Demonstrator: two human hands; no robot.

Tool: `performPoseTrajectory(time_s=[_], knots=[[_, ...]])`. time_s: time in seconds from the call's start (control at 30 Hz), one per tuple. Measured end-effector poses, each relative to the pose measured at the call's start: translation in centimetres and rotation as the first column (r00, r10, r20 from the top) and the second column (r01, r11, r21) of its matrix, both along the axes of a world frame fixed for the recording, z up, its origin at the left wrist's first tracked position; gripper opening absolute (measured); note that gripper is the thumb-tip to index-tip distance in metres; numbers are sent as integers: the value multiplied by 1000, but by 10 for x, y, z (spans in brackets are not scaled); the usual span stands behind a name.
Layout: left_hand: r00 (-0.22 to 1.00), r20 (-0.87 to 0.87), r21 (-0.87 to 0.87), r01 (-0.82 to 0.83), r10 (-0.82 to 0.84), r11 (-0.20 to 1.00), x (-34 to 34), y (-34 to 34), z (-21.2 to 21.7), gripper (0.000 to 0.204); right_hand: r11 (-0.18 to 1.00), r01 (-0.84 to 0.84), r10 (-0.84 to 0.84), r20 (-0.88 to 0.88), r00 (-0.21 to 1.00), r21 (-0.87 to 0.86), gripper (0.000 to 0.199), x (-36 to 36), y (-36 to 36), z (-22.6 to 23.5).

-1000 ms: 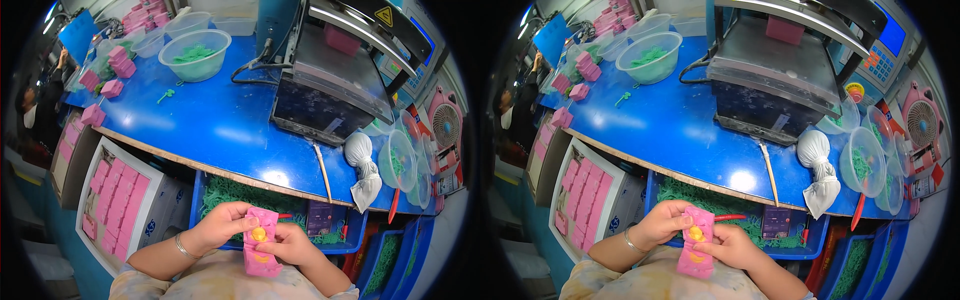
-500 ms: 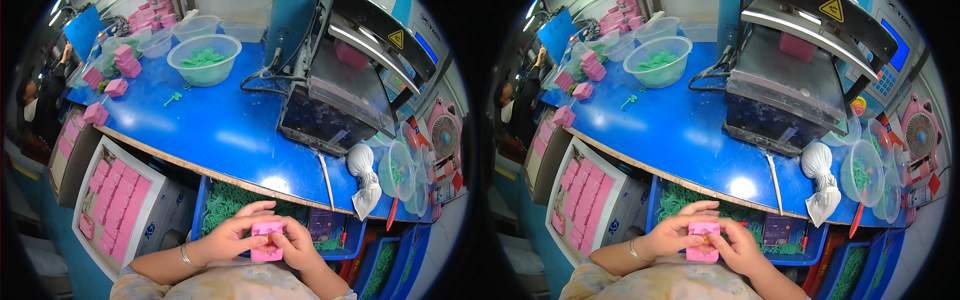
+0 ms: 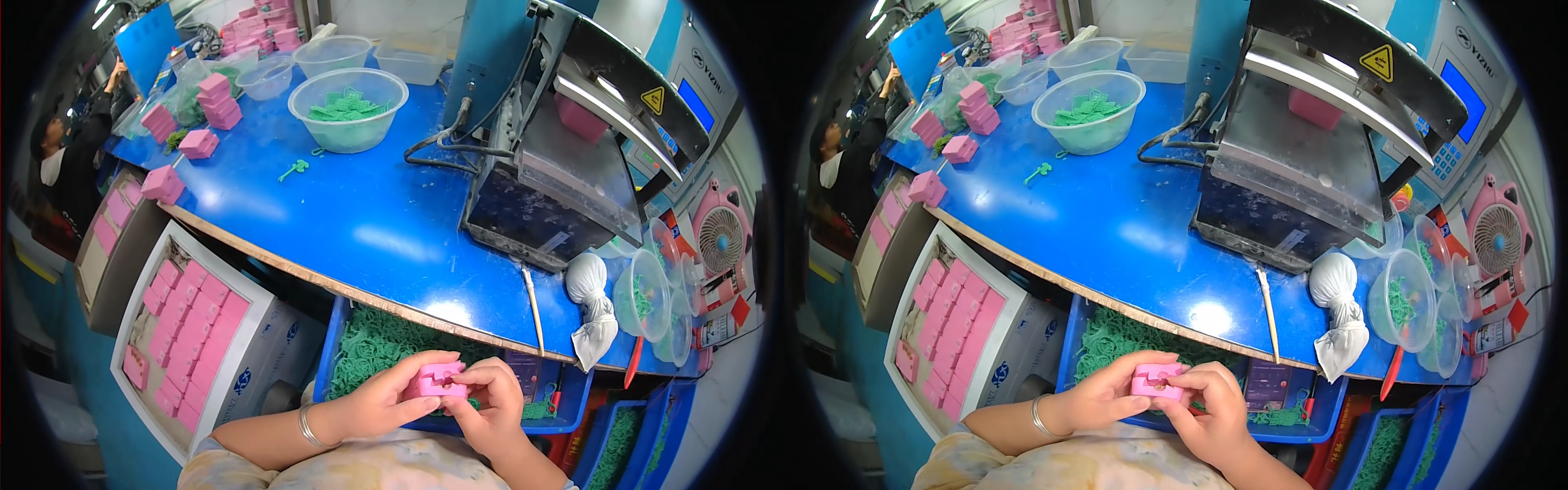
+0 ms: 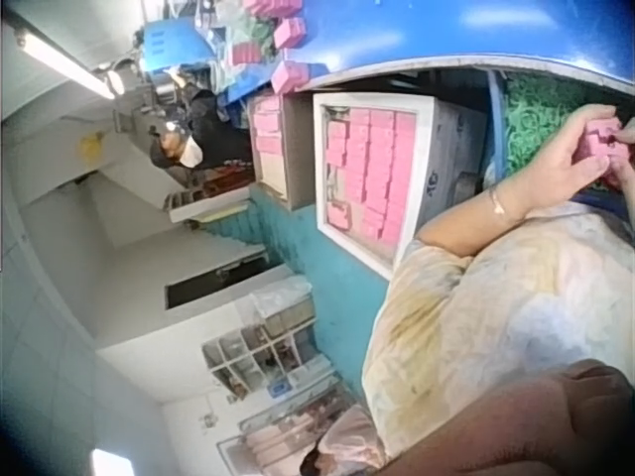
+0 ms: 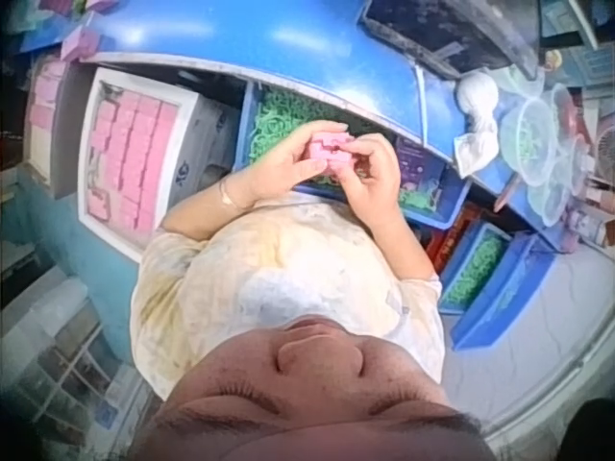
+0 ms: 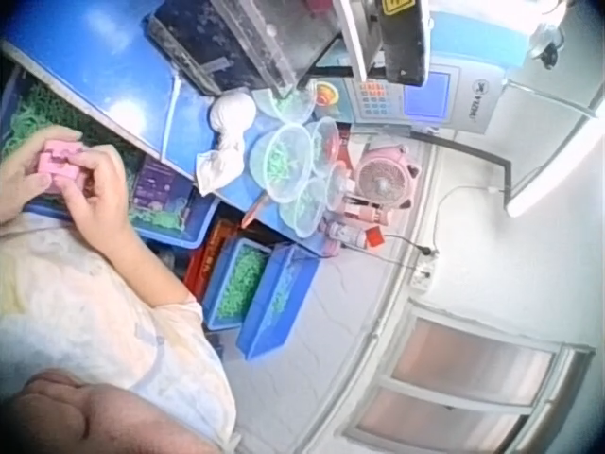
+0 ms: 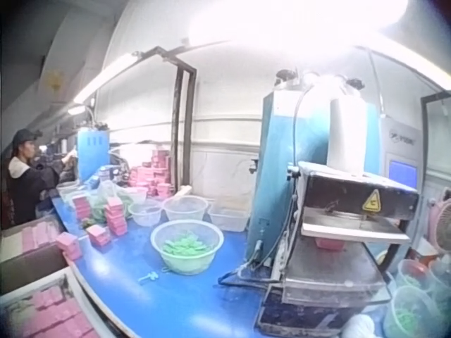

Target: The recorder is seen cleaning and assembling small pink and yellow candle or wax molds at a workstation.

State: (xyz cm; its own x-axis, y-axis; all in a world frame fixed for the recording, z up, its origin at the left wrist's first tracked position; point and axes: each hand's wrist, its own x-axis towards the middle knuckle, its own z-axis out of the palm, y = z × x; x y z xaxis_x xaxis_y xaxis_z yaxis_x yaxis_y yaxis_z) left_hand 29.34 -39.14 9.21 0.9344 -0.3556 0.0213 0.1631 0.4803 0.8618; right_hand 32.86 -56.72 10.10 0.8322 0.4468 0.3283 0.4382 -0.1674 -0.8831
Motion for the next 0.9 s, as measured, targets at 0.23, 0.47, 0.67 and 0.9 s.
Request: performPoseTrajectory(time_s=[0.23,0.47,0.67,0.9], knots=[[975,210,245,16,-70,969,0,7,7,49,1000,-10,11,-49,999,25,33,12,1,22],[954,301,286,-94,4,954,27,6,30,57,989,-125,132,92,987,-75,29,30,2,30],[687,715,668,-727,-134,-159,51,43,78,70,747,142,268,-490,830,650,47,96,-22,84],[809,538,841,-535,-239,83,66,82,71,78,796,67,382,-586,714,601,47,116,-52,101]])
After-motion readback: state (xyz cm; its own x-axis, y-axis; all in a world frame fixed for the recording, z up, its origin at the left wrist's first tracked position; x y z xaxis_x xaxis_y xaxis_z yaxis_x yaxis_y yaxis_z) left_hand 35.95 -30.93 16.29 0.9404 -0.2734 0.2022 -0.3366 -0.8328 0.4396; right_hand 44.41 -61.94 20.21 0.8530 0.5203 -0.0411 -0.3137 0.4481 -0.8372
